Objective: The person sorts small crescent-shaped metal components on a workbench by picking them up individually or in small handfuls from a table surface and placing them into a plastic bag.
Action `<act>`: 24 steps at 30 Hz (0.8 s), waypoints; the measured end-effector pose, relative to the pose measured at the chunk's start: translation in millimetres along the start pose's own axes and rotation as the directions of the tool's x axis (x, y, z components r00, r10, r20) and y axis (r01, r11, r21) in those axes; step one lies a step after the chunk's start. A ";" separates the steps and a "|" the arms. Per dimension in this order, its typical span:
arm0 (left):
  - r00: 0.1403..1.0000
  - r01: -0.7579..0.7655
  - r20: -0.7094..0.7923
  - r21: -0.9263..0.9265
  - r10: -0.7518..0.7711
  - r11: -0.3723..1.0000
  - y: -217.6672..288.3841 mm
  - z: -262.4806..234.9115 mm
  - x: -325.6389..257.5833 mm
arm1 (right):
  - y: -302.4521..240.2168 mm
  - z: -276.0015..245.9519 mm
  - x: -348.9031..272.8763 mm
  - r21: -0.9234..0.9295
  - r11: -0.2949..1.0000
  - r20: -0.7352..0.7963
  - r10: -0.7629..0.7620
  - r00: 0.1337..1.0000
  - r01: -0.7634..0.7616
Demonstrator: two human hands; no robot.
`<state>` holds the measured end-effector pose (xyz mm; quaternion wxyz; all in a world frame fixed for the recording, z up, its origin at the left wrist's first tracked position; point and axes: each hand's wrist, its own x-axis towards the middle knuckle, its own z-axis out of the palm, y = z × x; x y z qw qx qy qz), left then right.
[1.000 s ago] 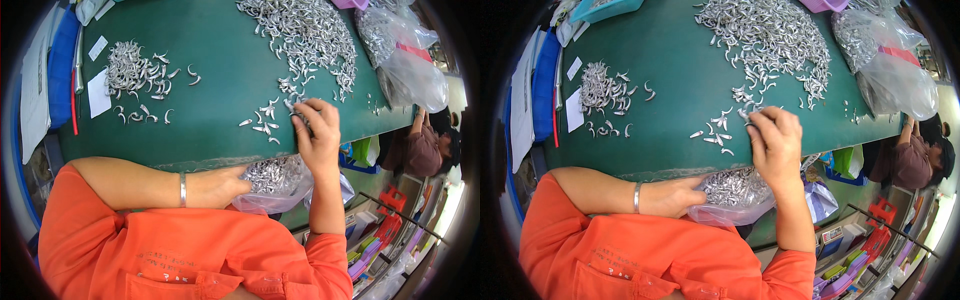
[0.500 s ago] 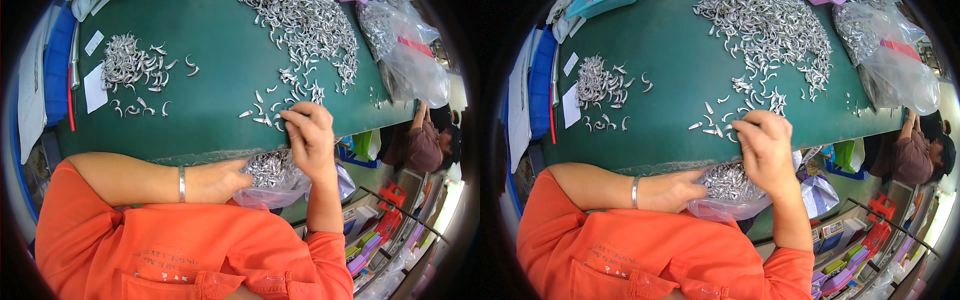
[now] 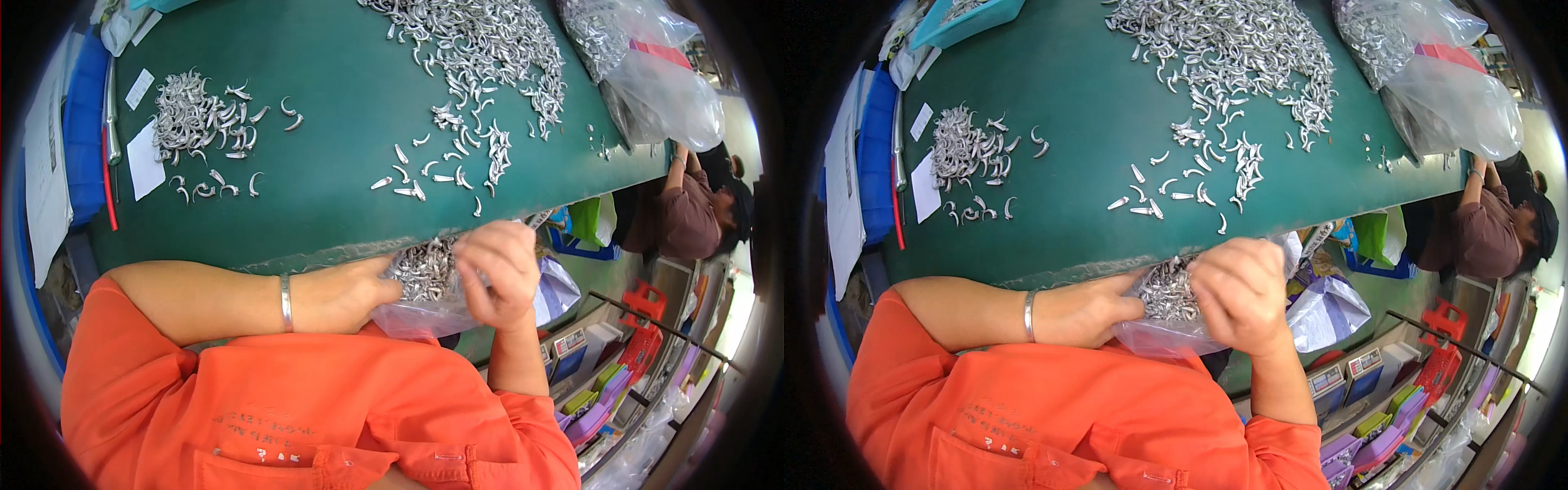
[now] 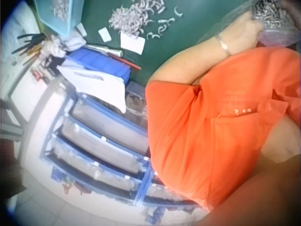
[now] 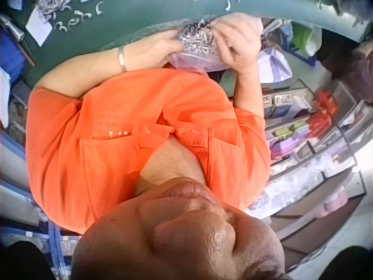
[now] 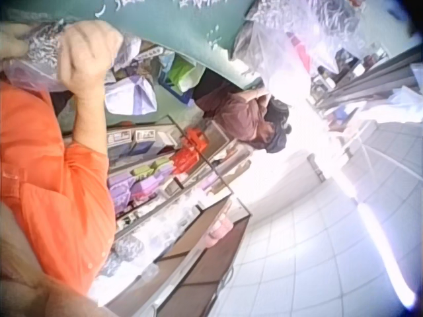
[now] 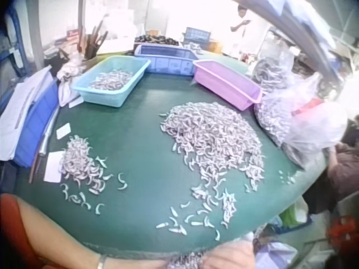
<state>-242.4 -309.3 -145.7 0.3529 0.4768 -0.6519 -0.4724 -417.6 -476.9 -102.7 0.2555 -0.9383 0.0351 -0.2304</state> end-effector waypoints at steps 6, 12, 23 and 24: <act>0.999 -0.046 -0.026 0.047 0.047 0.998 1.8 -5.2 5.6 | 5.0 0.4 -7.3 0.082 0.995 -0.061 0.067 0.996 -0.062; 1.000 0.014 0.004 0.069 -0.014 0.997 4.9 -3.3 0.6 | 20.9 16.2 19.2 -0.209 0.955 -0.366 0.123 0.922 -0.210; 0.999 -0.048 0.011 0.017 0.048 0.999 -6.2 5.4 1.7 | -15.9 50.6 98.5 0.056 0.997 -0.108 -0.053 0.993 0.059; 0.999 -0.048 0.006 0.015 0.047 0.999 -9.9 6.7 -3.2 | -12.7 47.0 96.9 0.057 0.997 -0.104 -0.054 0.993 0.060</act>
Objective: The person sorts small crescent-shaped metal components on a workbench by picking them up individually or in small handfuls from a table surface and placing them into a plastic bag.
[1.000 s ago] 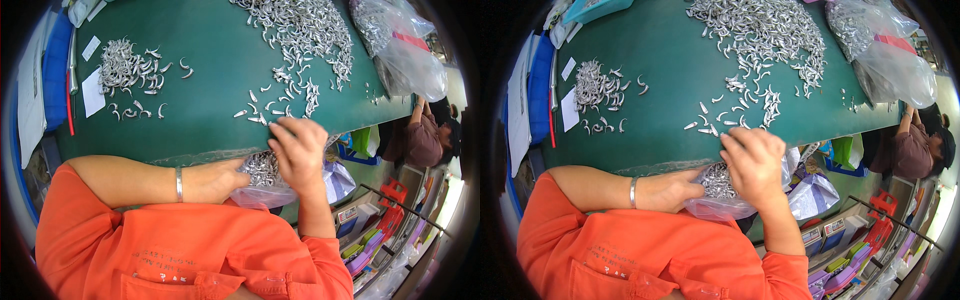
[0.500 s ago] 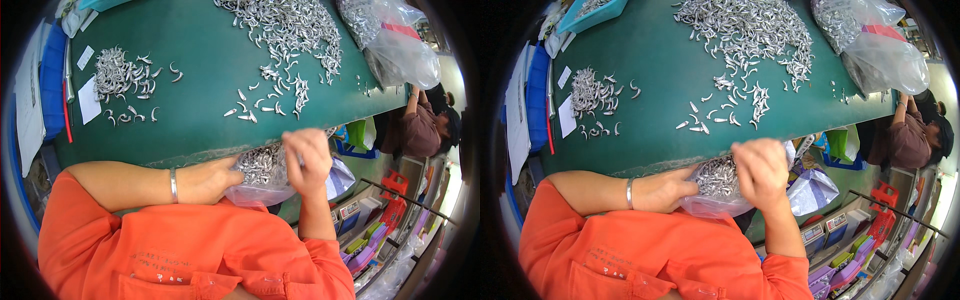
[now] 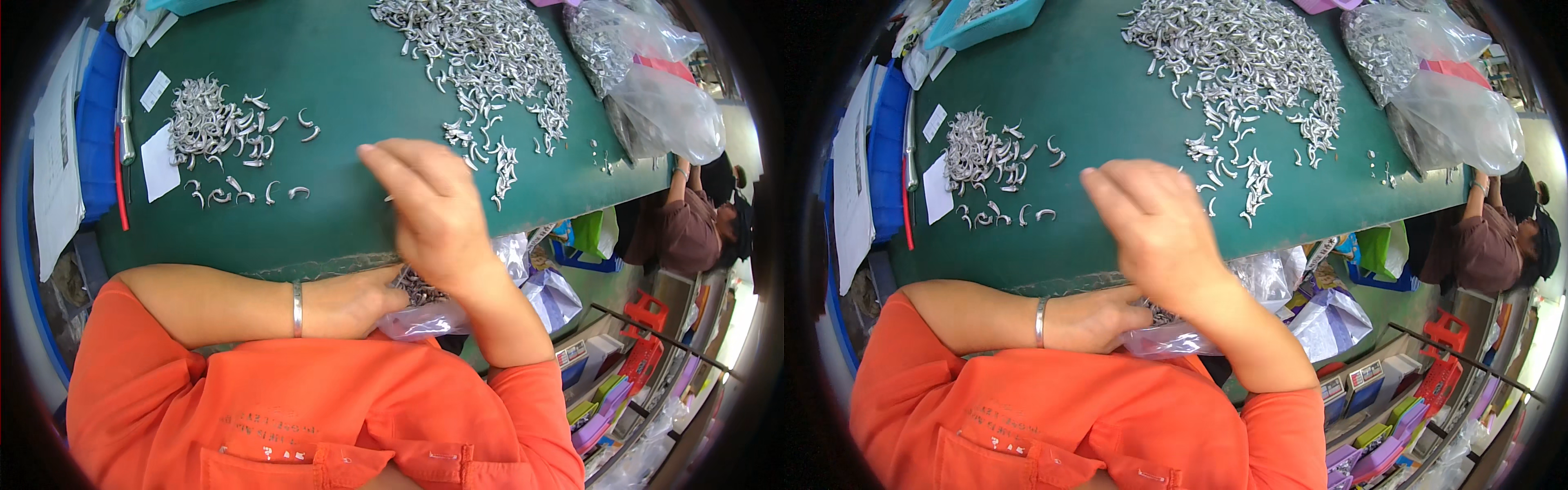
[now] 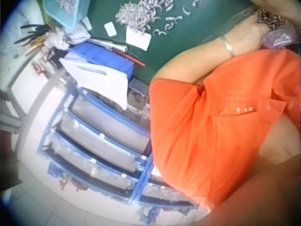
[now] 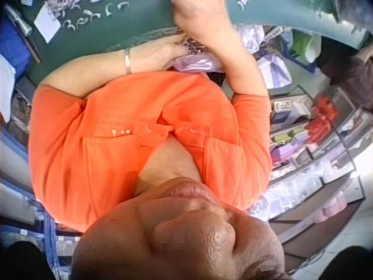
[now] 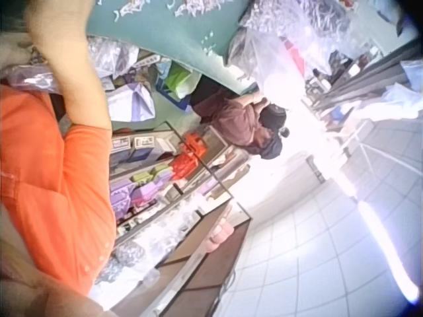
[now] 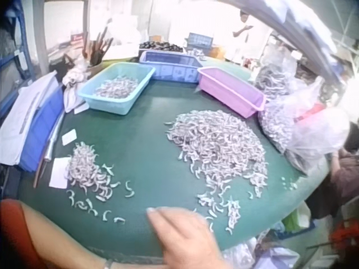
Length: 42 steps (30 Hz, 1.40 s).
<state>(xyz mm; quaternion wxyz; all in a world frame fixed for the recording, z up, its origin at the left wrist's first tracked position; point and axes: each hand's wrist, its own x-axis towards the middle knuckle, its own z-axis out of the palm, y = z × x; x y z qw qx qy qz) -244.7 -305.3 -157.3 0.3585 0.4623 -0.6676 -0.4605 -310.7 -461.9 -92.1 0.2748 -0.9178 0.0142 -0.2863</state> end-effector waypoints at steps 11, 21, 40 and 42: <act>1.000 0.005 -0.002 0.042 -0.005 0.999 10.6 -11.7 3.7 | 30.9 -52.7 -73.6 -0.162 0.935 -0.202 0.281 0.938 -0.315; 1.000 -0.019 -0.023 0.026 0.019 0.999 11.4 -10.9 6.0 | 10.0 -44.5 -79.8 0.003 0.985 -0.045 0.170 0.984 -0.170; 0.996 0.069 0.054 0.024 -0.070 0.997 10.6 -10.9 2.8 | 27.1 -57.9 -75.5 -0.224 0.964 -0.054 0.133 0.990 -0.142; 0.994 0.085 0.067 -0.003 -0.085 0.996 10.0 -8.0 2.4 | 37.8 -56.2 -80.2 -0.303 0.900 -0.056 0.313 0.948 -0.314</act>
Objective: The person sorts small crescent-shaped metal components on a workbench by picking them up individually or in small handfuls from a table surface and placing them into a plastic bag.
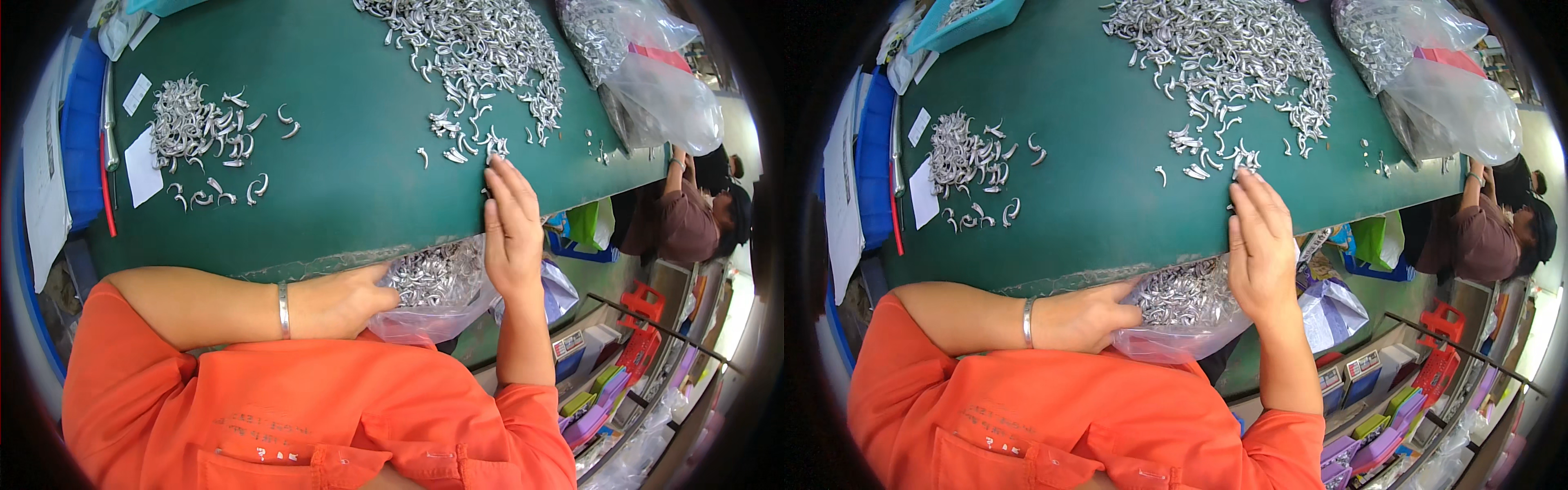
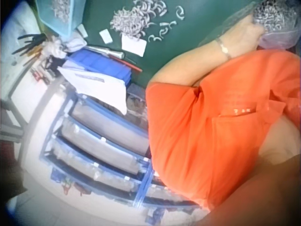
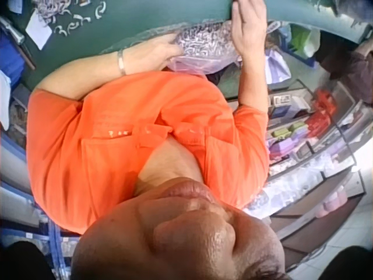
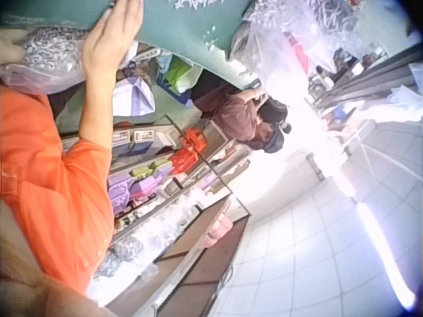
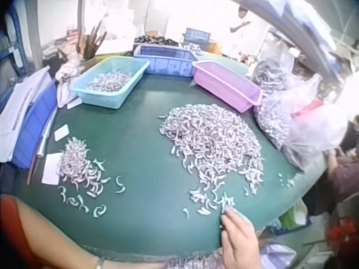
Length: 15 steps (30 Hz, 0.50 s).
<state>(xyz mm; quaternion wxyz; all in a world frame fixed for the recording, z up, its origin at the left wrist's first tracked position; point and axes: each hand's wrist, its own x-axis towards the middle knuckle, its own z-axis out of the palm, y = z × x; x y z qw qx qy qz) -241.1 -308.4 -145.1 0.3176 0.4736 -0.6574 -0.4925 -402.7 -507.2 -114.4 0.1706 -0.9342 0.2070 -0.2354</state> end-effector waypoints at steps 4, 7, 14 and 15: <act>0.998 -0.022 -0.058 0.027 0.024 0.999 1.9 -2.8 1.6 | -0.9 -2.0 -5.5 0.269 0.963 -0.075 0.034 0.997 -0.013; 0.998 -0.031 -0.059 -0.008 0.031 0.999 4.3 -3.7 2.2 | 11.7 -0.7 -16.8 0.391 0.889 -0.213 0.339 0.916 -0.238; 0.998 -0.046 -0.049 0.004 0.046 0.999 5.7 -7.2 3.6 | -3.3 4.0 -32.2 0.342 0.927 -0.237 0.244 0.941 -0.154; 0.998 -0.045 -0.048 0.004 0.045 0.999 5.4 -6.2 3.2 | -8.9 3.2 -29.0 0.322 0.929 -0.268 0.276 0.923 -0.185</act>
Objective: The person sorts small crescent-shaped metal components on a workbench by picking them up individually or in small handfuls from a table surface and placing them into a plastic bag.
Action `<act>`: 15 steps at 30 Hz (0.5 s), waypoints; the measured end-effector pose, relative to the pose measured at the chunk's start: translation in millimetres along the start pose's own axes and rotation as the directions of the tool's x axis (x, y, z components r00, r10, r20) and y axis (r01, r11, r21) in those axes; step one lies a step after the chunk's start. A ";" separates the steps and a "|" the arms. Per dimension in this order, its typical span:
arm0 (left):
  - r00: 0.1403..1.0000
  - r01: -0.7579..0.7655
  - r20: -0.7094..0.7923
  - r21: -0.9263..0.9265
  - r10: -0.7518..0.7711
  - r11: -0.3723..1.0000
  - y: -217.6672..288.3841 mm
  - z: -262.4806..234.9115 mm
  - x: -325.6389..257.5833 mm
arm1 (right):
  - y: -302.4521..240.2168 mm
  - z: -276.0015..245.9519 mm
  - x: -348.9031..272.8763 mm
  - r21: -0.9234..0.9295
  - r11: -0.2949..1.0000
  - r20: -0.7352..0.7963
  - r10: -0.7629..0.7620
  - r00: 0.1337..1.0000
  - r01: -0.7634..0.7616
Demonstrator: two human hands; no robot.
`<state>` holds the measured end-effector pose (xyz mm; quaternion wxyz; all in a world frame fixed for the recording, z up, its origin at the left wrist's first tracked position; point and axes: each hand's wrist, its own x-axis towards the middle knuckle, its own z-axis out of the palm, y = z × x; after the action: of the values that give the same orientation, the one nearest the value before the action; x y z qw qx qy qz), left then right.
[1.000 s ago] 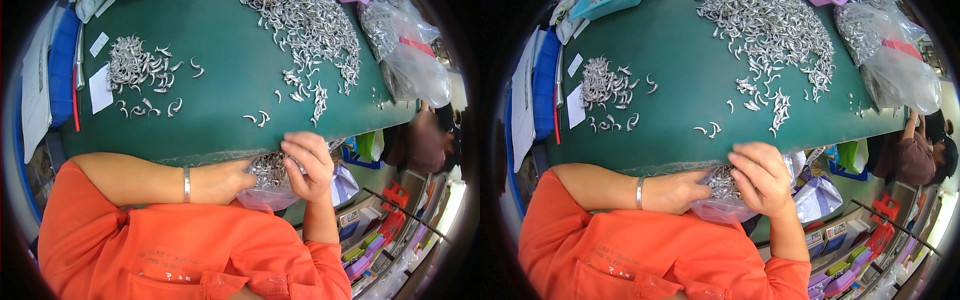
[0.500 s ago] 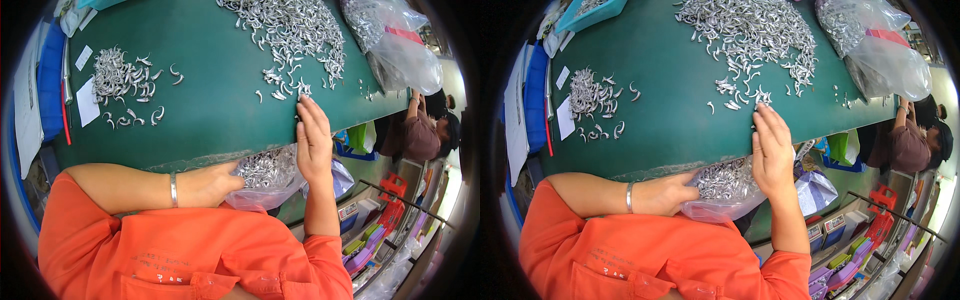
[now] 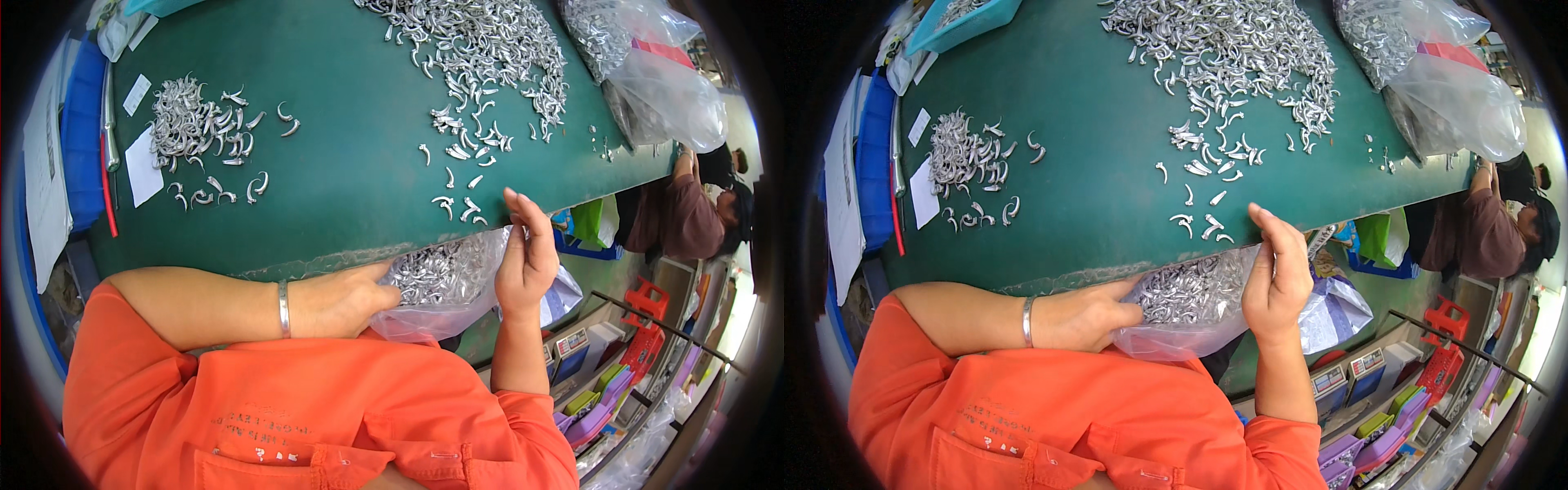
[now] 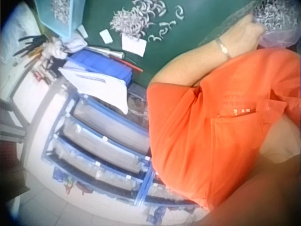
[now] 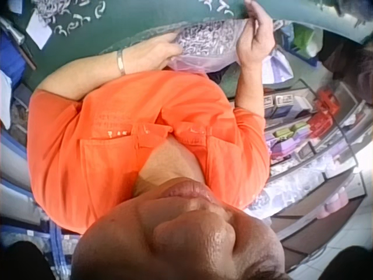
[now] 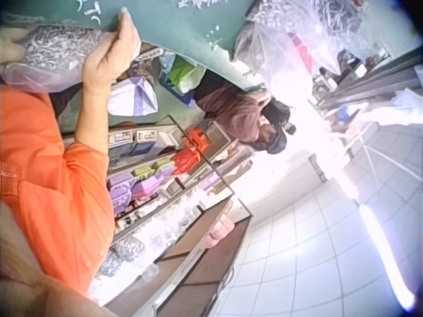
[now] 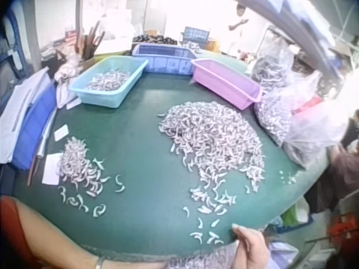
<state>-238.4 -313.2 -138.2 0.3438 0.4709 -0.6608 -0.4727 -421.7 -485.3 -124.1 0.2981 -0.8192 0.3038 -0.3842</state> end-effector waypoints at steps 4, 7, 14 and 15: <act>1.000 0.015 -0.019 -0.053 -0.016 0.998 -4.1 5.1 -1.1 | 1.0 -14.0 -0.2 0.150 0.941 0.418 -0.338 0.843 0.303; 1.000 0.026 -0.018 -0.030 -0.026 0.999 -1.9 4.7 -1.1 | -8.6 -1.8 6.0 0.062 0.938 0.300 -0.344 0.890 0.342; 1.000 0.018 -0.025 0.030 -0.018 0.999 -2.9 7.5 -2.7 | -4.3 -3.9 18.0 0.251 0.914 0.497 -0.405 0.767 0.320; 0.999 0.019 -0.029 0.031 -0.018 0.999 -2.7 6.2 -3.0 | -3.8 -4.8 19.8 0.233 0.916 0.444 -0.399 0.802 0.327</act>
<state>-242.2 -308.8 -142.8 0.3416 0.4891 -0.6588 -0.4584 -414.3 -498.5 -109.9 0.3437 -0.9078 0.0283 -0.2389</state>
